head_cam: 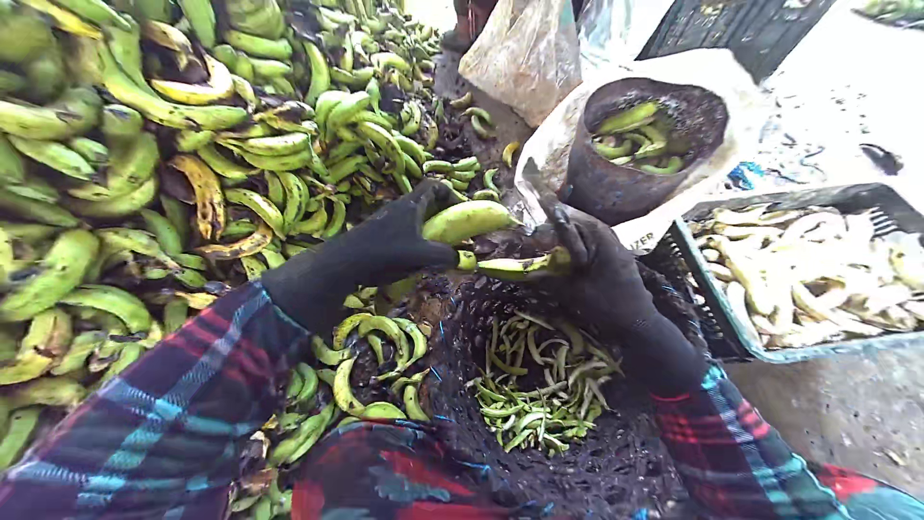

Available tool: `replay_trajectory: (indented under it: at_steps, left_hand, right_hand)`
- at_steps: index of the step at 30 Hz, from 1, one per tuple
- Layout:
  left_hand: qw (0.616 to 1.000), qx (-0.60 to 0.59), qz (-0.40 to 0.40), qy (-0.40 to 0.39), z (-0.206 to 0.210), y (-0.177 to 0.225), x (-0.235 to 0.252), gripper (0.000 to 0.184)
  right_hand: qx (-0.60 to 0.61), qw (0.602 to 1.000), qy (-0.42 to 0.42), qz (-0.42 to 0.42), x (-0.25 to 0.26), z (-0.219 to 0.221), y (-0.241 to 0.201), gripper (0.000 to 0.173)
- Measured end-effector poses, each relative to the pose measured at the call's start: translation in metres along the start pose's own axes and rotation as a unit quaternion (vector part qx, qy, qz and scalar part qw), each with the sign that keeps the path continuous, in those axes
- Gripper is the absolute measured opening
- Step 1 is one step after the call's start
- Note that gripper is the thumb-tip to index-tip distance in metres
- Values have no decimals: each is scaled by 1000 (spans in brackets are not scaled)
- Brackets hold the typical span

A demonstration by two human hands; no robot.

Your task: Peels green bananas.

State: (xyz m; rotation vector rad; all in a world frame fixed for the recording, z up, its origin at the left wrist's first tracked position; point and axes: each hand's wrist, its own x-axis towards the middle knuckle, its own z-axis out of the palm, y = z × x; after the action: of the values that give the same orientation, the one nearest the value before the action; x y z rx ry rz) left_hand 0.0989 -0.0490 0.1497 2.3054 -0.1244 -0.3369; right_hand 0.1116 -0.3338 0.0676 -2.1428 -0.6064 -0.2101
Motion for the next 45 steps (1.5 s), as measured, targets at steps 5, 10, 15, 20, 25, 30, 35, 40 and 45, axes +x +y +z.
replay_trajectory:
  at_steps: [5, 10, 15, 20, 25, 30, 35, 40, 45]
  left_hand:
    - [998, 35, 20, -56, 50, 22, -30, 58]
    - [988, -111, -95, 41, 75, 4, -64, 70]
    - [922, -377, -71, 46, 135, 28, -76, 67]
    - [809, -567, 63, -143, 189, 5, -66, 44]
    - [716, -668, 83, -183, 227, -10, -59, 47]
    - [713, -701, -8, 11, 213, -4, -74, 31]
    - [732, -676, -18, 77, 207, -34, -73, 29]
    - [744, -636, 2, 207, 188, -56, -72, 26]
    - [649, -758, -26, 62, 257, -59, -49, 80]
  right_hand:
    - [-110, 991, -5, 80, -78, -65, 14, 38]
    - [-140, 957, 17, 255, -152, -130, 53, 42]
    - [14, 984, -4, 179, -158, -91, 34, 62]
    - [94, 985, -78, 118, -161, -69, 37, 79]
    - [60, 985, -82, 140, -169, -65, 45, 61]
    - [-85, 967, -59, 233, -200, -71, 31, 47]
    - [-67, 953, -17, 295, -226, -76, 31, 48]
    - [-15, 925, -11, 381, -226, -92, 45, 52]
    - [7, 936, -50, 347, -200, -63, 29, 53]
